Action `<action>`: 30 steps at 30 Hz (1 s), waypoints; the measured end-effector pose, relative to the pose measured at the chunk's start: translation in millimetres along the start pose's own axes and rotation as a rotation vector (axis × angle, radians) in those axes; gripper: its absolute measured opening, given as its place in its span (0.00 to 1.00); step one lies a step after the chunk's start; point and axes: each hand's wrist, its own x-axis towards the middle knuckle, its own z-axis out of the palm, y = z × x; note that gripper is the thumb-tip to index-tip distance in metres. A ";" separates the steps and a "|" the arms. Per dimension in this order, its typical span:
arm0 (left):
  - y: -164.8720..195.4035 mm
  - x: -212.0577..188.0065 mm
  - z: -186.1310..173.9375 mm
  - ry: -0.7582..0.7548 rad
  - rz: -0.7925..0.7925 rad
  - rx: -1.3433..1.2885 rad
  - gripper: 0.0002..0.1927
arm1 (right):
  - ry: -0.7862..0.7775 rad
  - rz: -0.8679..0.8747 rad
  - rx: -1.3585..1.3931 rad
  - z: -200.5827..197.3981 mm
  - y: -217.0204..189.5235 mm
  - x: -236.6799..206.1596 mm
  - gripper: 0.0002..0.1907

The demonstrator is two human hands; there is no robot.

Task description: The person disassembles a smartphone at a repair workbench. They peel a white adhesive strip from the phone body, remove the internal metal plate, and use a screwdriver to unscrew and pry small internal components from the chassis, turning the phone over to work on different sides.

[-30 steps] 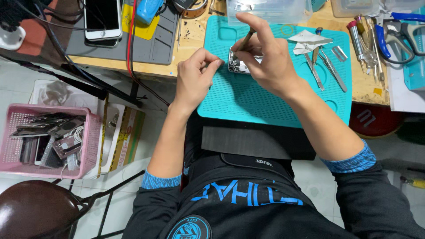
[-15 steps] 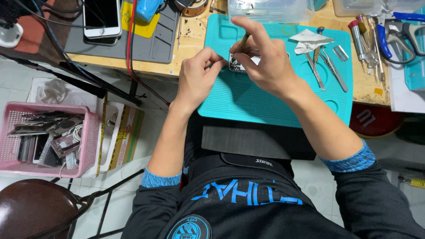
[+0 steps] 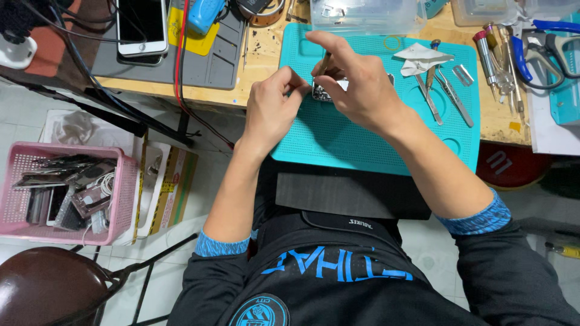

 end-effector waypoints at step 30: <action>21.0 -33.1 26.8 -0.121 0.369 0.576 0.05 | -0.019 -0.023 0.025 -13.0 5.5 14.4 0.25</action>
